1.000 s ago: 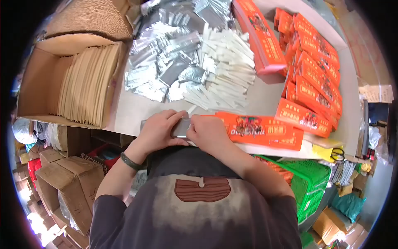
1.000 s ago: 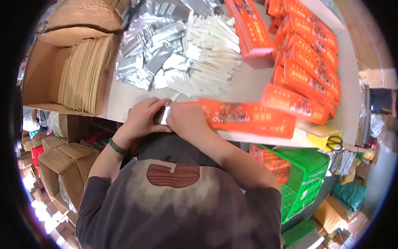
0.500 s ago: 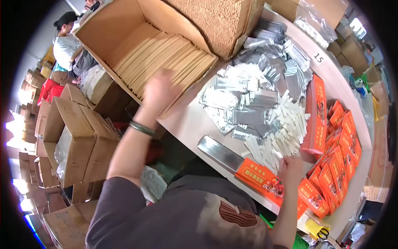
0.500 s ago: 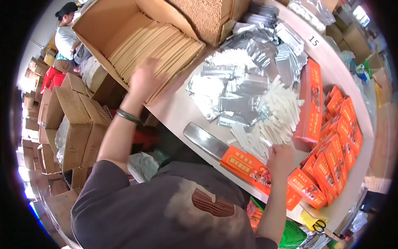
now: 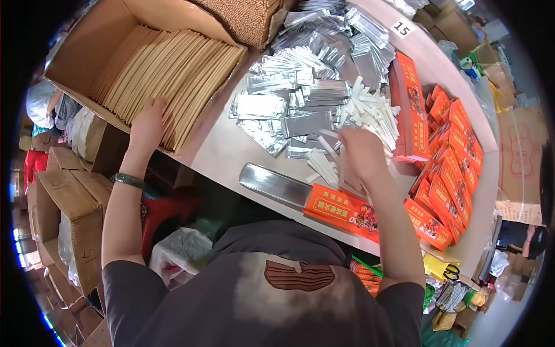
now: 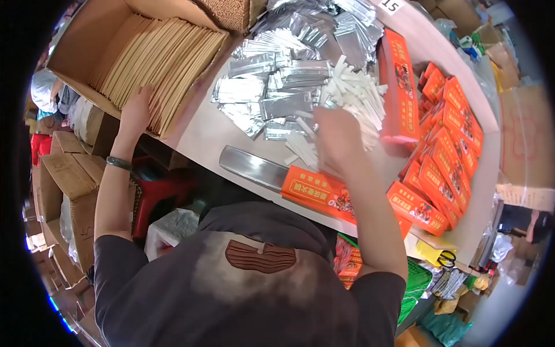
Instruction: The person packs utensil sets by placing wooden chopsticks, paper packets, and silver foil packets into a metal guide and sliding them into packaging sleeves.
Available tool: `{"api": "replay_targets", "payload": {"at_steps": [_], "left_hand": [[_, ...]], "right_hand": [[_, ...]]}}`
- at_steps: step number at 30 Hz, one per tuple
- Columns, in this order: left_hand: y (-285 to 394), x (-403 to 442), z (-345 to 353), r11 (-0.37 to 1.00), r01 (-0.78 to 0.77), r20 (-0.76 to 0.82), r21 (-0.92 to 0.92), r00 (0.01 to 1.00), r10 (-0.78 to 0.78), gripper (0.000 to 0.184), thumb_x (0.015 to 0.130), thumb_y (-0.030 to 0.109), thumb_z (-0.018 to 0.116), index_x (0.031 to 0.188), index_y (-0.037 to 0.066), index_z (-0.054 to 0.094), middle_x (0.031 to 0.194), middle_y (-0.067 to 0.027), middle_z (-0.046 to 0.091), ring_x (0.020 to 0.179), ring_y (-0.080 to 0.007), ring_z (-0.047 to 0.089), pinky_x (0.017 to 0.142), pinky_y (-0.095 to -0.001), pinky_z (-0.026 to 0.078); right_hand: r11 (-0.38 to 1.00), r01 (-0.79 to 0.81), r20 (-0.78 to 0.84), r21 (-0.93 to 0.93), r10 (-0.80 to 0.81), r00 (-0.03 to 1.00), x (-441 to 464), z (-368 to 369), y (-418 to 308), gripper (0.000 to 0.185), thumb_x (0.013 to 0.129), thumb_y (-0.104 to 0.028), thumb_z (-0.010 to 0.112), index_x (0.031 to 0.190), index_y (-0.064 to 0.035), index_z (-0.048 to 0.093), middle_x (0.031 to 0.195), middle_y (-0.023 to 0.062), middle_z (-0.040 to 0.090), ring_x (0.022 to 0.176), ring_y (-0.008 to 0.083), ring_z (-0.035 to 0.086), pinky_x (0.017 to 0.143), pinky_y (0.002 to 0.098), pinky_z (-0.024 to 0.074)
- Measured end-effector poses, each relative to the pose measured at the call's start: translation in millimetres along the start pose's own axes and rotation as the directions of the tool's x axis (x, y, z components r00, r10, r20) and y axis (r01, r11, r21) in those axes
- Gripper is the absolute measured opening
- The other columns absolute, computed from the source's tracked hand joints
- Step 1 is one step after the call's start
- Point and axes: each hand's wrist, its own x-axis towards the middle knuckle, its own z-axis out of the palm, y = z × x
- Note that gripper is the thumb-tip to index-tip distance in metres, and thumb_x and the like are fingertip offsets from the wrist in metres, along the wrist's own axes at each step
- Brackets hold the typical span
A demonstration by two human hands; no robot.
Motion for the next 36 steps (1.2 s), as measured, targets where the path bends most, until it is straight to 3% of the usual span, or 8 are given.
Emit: {"api": "replay_targets", "payload": {"at_steps": [5,10,13,18,21,27,31,36], "left_hand": [[71.1,-21.3,-9.2,0.801,0.082,-0.364,-0.593,0.860,-0.358,0.019,0.101,0.000,0.051,0.119,0.002,0.053,0.092,-0.0135,0.058,0.080,-0.0244,0.061,0.074,-0.0387,0.052],[136.5,-93.3,43.4,0.371,0.138,0.021,-0.918,0.953,-0.304,0.019,0.106,0.010,0.055,0.121,0.000,0.060,0.092,-0.0014,0.058,0.082,-0.0092,0.053,0.075,-0.0238,0.045],[123.7,-102.6,42.3,0.395,0.218,0.174,-0.893,0.974,-0.143,0.024,0.104,0.011,0.059,0.125,-0.002,0.062,0.096,-0.0037,0.066,0.087,-0.0106,0.058,0.079,-0.0247,0.047],[88.4,-88.3,-0.5,0.261,0.511,0.559,-0.819,0.814,0.161,0.013,0.101,0.010,0.064,0.110,0.001,0.067,0.088,0.0018,0.067,0.078,-0.0042,0.060,0.066,-0.0182,0.045],[72.0,-85.8,-7.7,0.556,0.356,0.563,-0.751,0.784,0.259,0.005,0.095,0.003,0.068,0.093,-0.001,0.068,0.080,-0.0005,0.067,0.072,-0.0069,0.061,0.066,-0.0241,0.051],[241.1,-81.7,3.1,0.408,-0.162,0.106,-0.898,0.822,0.560,0.017,0.083,0.009,0.078,0.097,0.005,0.070,0.101,-0.0137,0.067,0.090,-0.0335,0.067,0.078,-0.0398,0.055],[230.6,-89.0,10.1,0.783,0.038,0.180,-0.620,0.979,0.094,0.035,0.080,0.008,0.080,0.113,0.003,0.067,0.111,-0.0122,0.065,0.090,-0.0280,0.066,0.078,-0.0389,0.055],[270.5,-99.0,-30.8,0.390,-0.089,0.155,-0.917,0.819,0.552,0.074,0.085,0.017,0.079,0.148,0.003,0.043,0.138,-0.0217,0.054,0.126,-0.0336,0.055,0.107,-0.0415,0.045]], "right_hand": [[0.855,0.493,-0.409,-0.161,-0.513,0.755,50.8,79.8,11.5,0.017,0.081,-0.007,0.071,0.097,-0.0024,0.067,0.107,0.0157,0.065,0.107,0.0358,0.061,0.096,0.0455,0.0483],[0.909,0.287,-0.465,0.302,-0.123,0.877,9.7,57.7,-32.5,0.019,0.088,-0.008,0.069,0.105,-0.0037,0.064,0.098,0.0148,0.064,0.092,0.0324,0.065,0.078,0.0401,0.0510],[0.740,-0.144,0.063,0.657,0.137,0.989,-38.5,62.5,-77.8,0.020,0.087,-0.013,0.072,0.102,-0.0037,0.063,0.102,0.0124,0.065,0.097,0.0315,0.063,0.081,0.0422,0.0498],[0.926,0.328,-0.480,0.188,-0.204,0.853,-81.3,86.2,-66.0,0.027,0.077,-0.014,0.076,0.099,-0.0033,0.064,0.107,0.0151,0.063,0.101,0.0351,0.061,0.085,0.0495,0.0480],[0.906,0.324,-0.367,0.273,-0.214,0.905,-110.2,72.6,-34.7,0.036,0.072,-0.018,0.082,0.100,-0.0015,0.064,0.119,0.0203,0.062,0.111,0.0397,0.059,0.095,0.0480,0.0474],[0.932,0.289,-0.320,0.221,-0.211,0.924,-111.8,88.7,-39.8,0.039,0.072,-0.018,0.083,0.100,0.0001,0.064,0.129,0.0244,0.059,0.118,0.0427,0.057,0.100,0.0495,0.0462],[0.957,0.221,-0.303,0.185,-0.159,0.940,-108.9,89.2,-35.1,0.044,0.073,-0.021,0.083,0.105,0.0011,0.063,0.130,0.0256,0.058,0.118,0.0427,0.056,0.101,0.0488,0.0460],[0.925,0.222,-0.274,0.308,-0.137,0.952,-99.2,80.9,-41.5,0.042,0.071,-0.017,0.081,0.108,-0.0045,0.065,0.114,0.0235,0.059,0.106,0.0409,0.059,0.090,0.0487,0.0498]]}}
